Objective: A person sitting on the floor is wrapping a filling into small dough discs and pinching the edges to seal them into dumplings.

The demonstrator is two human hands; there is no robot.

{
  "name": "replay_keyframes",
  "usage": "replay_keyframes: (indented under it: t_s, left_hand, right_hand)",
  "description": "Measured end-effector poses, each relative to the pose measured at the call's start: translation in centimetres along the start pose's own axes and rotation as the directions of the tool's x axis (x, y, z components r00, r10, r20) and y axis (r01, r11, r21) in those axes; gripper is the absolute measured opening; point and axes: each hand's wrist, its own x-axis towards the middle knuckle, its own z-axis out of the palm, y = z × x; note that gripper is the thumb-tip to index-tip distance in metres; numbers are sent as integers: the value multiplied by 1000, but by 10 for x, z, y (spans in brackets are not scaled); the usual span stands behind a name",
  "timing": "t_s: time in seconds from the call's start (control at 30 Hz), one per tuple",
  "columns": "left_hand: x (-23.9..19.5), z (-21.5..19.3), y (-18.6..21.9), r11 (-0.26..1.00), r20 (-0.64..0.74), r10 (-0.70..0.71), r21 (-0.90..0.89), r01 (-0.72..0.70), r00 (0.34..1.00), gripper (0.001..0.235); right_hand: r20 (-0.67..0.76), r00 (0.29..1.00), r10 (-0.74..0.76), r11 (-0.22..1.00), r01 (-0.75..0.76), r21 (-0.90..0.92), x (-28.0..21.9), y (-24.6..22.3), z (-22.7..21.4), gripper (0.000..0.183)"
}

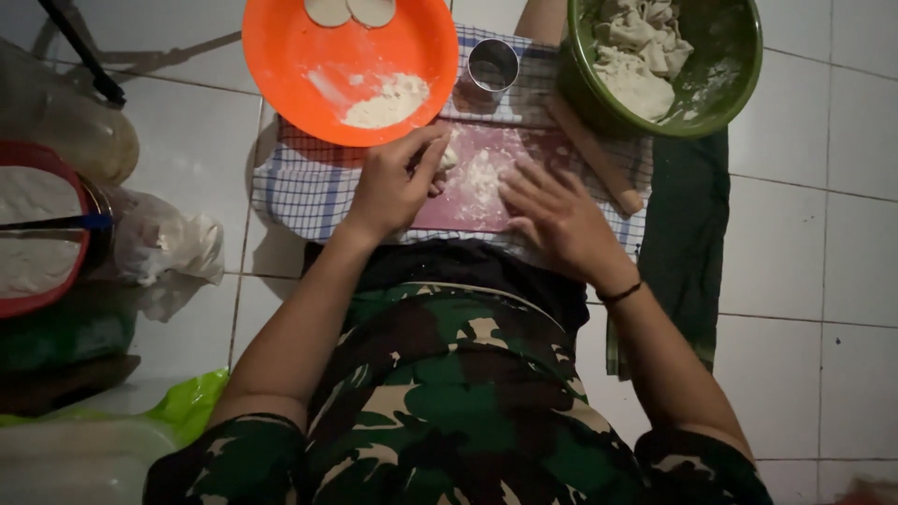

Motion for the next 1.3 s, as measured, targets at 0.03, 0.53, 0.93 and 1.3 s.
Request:
replay_keyframes:
  t_s: [0.03,0.53,0.93,1.3]
  left_hand:
    - [-1,0,3,1000,4,1,0,-1,1000,20]
    - [0,1,8,993,7,-96,-72,97,995,21]
    - [2,0,11,993,27,-111,-36,112,993,23]
    - [2,0,10,992,47,-121,-37,123,992,20]
  right_hand:
    - [-2,1000,3,1000,-3,-1,-1,6,11,37]
    - [90,996,-5,998,0,59,-6,-9,0,45]
    - [82,996,45,987,-57,149,29,-30,8,44]
    - [42,996,83,997,-83,-2,28,6,22,45]
